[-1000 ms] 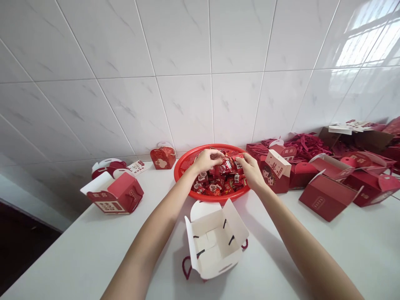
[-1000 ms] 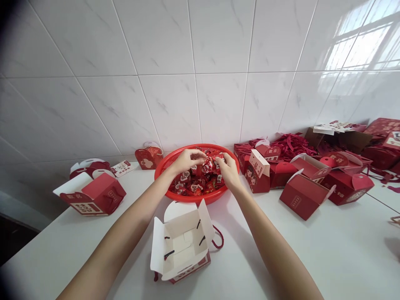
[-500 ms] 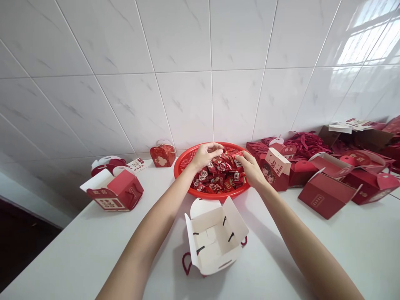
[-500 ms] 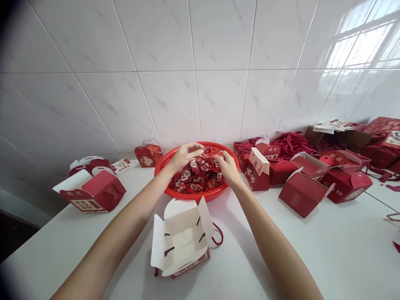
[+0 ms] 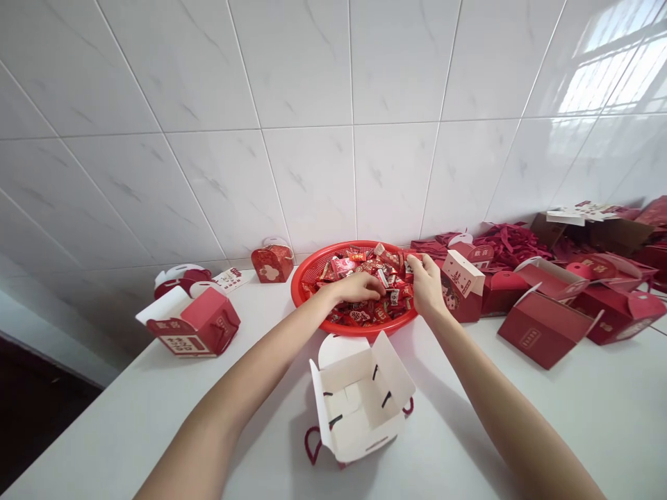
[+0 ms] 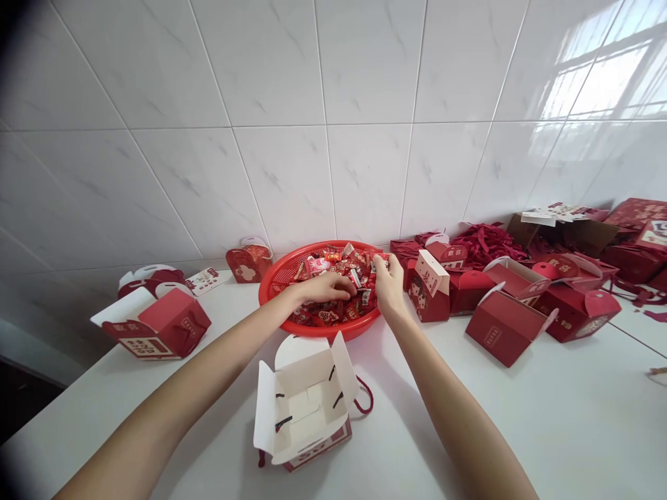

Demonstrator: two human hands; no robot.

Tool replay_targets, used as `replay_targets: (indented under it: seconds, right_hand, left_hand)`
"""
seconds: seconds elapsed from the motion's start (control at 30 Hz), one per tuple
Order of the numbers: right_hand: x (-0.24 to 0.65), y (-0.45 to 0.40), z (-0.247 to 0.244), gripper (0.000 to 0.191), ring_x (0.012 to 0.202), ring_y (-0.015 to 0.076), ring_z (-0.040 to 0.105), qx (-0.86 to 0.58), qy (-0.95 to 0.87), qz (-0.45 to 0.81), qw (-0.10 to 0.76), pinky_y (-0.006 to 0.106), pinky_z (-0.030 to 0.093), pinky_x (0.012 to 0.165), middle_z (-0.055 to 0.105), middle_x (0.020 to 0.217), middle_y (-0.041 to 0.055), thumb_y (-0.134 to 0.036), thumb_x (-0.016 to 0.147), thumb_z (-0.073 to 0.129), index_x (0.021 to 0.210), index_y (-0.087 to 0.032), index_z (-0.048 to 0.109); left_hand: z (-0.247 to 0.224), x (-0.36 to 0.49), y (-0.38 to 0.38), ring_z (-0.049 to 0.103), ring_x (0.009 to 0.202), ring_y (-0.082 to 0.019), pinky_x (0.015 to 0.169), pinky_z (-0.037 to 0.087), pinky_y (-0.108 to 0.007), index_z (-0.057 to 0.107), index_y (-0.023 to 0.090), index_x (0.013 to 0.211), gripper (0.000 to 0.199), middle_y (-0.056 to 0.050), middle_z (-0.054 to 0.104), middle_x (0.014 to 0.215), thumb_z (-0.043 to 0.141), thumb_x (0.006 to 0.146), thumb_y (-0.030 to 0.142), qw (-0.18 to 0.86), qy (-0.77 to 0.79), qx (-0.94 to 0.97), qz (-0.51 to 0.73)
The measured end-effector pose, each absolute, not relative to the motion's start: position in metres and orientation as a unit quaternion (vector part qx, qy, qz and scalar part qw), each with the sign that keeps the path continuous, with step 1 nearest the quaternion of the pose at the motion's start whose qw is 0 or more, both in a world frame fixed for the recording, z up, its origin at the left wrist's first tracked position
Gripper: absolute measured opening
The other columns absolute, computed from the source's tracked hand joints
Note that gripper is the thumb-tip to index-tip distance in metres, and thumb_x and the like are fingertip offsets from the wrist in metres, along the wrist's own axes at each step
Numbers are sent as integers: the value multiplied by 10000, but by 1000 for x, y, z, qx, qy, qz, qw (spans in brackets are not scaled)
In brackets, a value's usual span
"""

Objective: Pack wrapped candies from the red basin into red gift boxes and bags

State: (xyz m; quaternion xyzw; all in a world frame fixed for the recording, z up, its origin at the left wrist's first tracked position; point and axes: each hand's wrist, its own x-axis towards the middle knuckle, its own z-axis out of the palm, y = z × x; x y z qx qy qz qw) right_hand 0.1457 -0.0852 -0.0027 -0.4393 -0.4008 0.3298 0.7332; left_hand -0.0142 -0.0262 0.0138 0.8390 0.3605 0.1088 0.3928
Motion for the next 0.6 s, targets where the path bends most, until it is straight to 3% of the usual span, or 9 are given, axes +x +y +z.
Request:
replay_targets:
  seconds: [0.13,0.3,0.5,0.6]
  right_hand:
    - [146,-85,-3,329,595,123,416,-439,-406,339,726,271,379,586,472,649,-64,-471,718,642,696,-245,404]
    - [145,-88,1,329,579,123,400,-456,-427,328,709,271,371,567,434,623,-73,-483,723,625,683,-248,398]
    - [147,-95,14,286,633,151,492,-436,-408,360,716,286,436,604,551,672,-36,-466,692,656,710,-239,483]
    - [150,-103,28,267,681,178,545,-420,-431,364,711,302,471,640,588,710,-14,-469,722,652,744,-245,507]
  left_hand:
    - [12,-3,-36,698,971,-216,862,498,-254,782,204,968,257,-18,776,1014,725,718,186,319,354,879,-4]
    - [16,2,-44,687,781,-200,729,494,-252,795,192,829,227,-17,763,812,695,674,60,259,387,882,-75]
    - [43,-29,-56,691,910,-217,818,511,-279,780,167,905,180,-54,777,956,735,737,210,328,355,865,135]
    - [64,-56,-81,691,902,-209,804,523,-283,763,164,963,248,-66,763,952,742,751,291,415,310,841,153]
